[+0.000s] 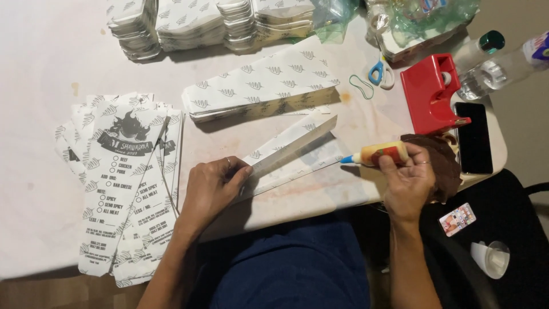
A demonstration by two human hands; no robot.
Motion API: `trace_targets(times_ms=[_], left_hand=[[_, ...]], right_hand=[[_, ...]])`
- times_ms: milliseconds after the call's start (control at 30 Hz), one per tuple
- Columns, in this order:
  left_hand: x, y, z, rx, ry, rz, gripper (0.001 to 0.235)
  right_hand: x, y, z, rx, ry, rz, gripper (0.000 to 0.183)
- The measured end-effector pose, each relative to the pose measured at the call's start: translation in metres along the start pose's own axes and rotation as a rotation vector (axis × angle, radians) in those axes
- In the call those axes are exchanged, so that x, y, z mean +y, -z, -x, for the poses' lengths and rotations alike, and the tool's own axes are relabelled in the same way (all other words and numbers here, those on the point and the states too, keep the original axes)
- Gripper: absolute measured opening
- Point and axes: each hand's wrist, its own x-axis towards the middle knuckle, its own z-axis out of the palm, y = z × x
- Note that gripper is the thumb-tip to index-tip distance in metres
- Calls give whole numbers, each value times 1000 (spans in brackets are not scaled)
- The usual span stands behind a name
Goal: Folding and gluing paper sandwich wraps to create sleeves
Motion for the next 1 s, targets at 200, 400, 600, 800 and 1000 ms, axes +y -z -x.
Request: trace_targets(times_ms=[200, 400, 600, 800, 1000], left_hand=[[3, 5, -2, -40, 35, 13, 20], [0, 12, -6, -73, 93, 70, 22], [-13, 15, -13, -103, 107, 162, 25], [-29, 13, -16, -92, 130, 280, 29], [-46, 6, -23, -104, 181, 391, 28]], right_hand=[[23, 2, -1, -20, 18, 33, 37], [24, -13, 9, -71, -13, -12, 35], [5, -52, 31, -188, -60, -60, 35], [-5, -90, 60, -361, -83, -115, 31], [-47, -144, 89, -468, -59, -176, 29]])
